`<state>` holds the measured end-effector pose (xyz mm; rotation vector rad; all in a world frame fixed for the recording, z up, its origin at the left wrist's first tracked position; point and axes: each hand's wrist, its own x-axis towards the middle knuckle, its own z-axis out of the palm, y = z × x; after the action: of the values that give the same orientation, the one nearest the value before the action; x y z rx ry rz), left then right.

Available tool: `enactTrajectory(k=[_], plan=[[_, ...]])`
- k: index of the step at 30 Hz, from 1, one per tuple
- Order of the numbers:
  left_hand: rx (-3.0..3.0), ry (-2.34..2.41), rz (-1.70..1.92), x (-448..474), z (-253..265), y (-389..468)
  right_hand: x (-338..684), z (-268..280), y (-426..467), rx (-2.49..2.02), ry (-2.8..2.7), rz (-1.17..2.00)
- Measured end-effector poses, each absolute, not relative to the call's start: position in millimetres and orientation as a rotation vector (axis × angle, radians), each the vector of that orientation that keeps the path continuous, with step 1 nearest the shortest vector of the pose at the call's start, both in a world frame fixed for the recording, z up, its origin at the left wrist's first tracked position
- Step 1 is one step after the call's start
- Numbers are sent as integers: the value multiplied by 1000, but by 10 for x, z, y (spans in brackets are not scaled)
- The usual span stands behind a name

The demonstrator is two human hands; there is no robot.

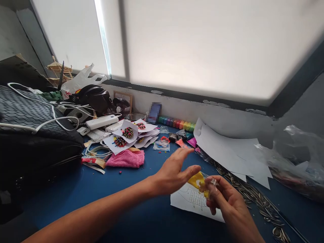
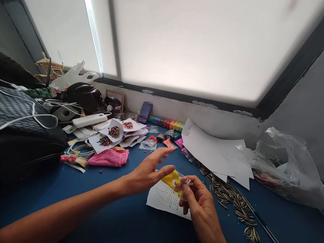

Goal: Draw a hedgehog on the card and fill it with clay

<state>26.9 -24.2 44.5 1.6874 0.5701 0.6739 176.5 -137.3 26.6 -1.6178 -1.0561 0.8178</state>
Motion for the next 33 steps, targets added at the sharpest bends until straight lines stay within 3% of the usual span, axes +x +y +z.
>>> enactTrajectory(k=[5, 33], plan=[[1441, 420, 289, 302, 312, -138, 1787, 184, -1385, -1610, -1006, 734], [1248, 435, 385, 369, 260, -244, 1770, 240, -1382, -1666, -1091, 617]])
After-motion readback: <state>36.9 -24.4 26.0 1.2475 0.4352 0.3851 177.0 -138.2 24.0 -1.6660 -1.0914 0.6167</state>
